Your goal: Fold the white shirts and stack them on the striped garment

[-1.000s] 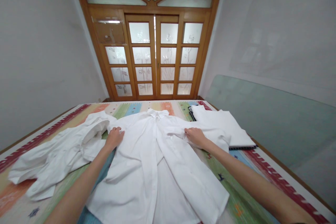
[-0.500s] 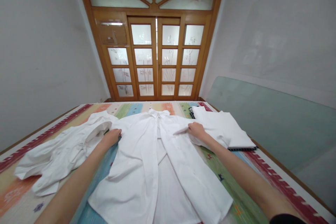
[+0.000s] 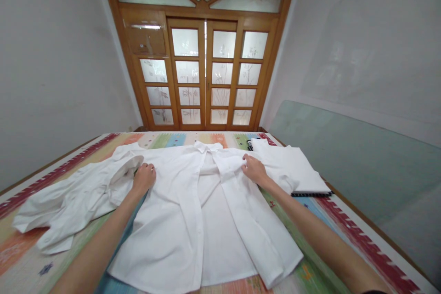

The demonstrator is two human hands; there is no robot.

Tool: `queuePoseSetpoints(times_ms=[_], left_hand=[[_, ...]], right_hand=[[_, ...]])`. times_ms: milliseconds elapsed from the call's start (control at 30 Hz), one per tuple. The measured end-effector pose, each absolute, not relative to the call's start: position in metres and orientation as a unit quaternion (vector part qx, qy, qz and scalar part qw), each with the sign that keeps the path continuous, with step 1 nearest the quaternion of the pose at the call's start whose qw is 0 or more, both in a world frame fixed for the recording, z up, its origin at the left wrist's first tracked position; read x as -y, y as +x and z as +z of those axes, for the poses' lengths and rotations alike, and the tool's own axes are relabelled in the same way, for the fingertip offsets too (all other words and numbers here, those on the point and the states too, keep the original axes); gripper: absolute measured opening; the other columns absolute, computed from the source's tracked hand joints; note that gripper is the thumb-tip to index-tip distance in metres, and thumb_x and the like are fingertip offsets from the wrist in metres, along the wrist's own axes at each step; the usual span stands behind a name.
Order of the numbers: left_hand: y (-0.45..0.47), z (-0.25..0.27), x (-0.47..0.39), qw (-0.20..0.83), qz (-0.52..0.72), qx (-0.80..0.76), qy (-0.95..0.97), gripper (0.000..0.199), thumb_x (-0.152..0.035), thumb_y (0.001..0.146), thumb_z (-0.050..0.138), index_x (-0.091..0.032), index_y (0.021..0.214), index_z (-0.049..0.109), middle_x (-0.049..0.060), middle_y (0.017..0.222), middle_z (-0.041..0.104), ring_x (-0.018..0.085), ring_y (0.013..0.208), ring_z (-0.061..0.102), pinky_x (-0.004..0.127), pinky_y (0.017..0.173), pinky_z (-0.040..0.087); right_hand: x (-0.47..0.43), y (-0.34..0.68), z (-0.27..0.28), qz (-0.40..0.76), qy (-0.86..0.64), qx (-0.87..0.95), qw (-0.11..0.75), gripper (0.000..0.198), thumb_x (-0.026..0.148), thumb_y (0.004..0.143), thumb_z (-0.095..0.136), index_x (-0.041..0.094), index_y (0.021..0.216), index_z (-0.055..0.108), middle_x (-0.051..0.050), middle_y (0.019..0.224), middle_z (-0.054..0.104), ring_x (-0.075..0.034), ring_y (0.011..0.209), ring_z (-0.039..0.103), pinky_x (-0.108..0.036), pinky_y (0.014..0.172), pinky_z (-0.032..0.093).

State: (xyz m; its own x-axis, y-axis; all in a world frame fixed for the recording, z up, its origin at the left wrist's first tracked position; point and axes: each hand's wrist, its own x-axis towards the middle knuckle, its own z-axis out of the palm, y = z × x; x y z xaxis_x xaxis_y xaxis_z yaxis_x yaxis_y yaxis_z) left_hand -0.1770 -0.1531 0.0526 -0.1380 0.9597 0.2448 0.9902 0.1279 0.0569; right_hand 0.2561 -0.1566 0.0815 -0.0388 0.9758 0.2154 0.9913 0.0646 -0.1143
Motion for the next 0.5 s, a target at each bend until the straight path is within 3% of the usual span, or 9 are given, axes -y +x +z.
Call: queuePoseSetpoints(times_ms=[133,200,367,500], left_hand=[[-0.182,0.047,0.184,-0.028,-0.124,0.766,-0.63,0.031,-0.034,0.088,0.041,-0.015,0.099,0.064,0.011,0.095,0.07,0.024,0.092,0.066,0.03,0.08,0.048],[-0.184,0.042,0.2,-0.078,-0.14,0.77,-0.618,0.033,-0.041,0.086,0.044,-0.017,0.1,0.061,0.007,0.09,0.071,0.022,0.085,0.067,0.028,0.074,0.048],[-0.181,0.036,0.235,-0.181,-0.172,0.762,-0.597,0.054,-0.054,0.079,0.051,-0.016,0.117,0.053,0.005,0.086,0.07,0.024,0.081,0.069,0.031,0.074,0.05],[-0.175,0.035,0.266,-0.167,-0.174,0.741,-0.627,0.075,-0.062,0.072,0.056,-0.014,0.128,0.049,0.007,0.09,0.069,0.027,0.086,0.068,0.032,0.075,0.051]], right_hand=[[0.197,0.25,0.072,0.151,-0.64,0.753,0.021,0.021,0.033,0.084,0.058,0.016,0.095,0.064,-0.01,0.086,0.07,-0.02,0.071,0.068,-0.028,0.065,0.048],[0.215,0.248,0.065,0.246,-0.632,0.735,0.009,0.028,0.035,0.081,0.063,0.015,0.1,0.061,-0.005,0.076,0.068,-0.014,0.052,0.061,-0.026,0.055,0.045],[0.24,0.237,0.054,0.51,-0.551,0.649,0.122,0.062,0.032,0.068,0.075,0.019,0.121,0.045,0.007,0.068,0.058,-0.01,0.048,0.052,-0.02,0.046,0.038],[0.25,0.225,0.061,0.616,-0.462,0.607,0.197,0.074,0.031,0.061,0.079,0.018,0.125,0.043,0.011,0.061,0.051,-0.007,0.049,0.044,-0.018,0.047,0.03]])
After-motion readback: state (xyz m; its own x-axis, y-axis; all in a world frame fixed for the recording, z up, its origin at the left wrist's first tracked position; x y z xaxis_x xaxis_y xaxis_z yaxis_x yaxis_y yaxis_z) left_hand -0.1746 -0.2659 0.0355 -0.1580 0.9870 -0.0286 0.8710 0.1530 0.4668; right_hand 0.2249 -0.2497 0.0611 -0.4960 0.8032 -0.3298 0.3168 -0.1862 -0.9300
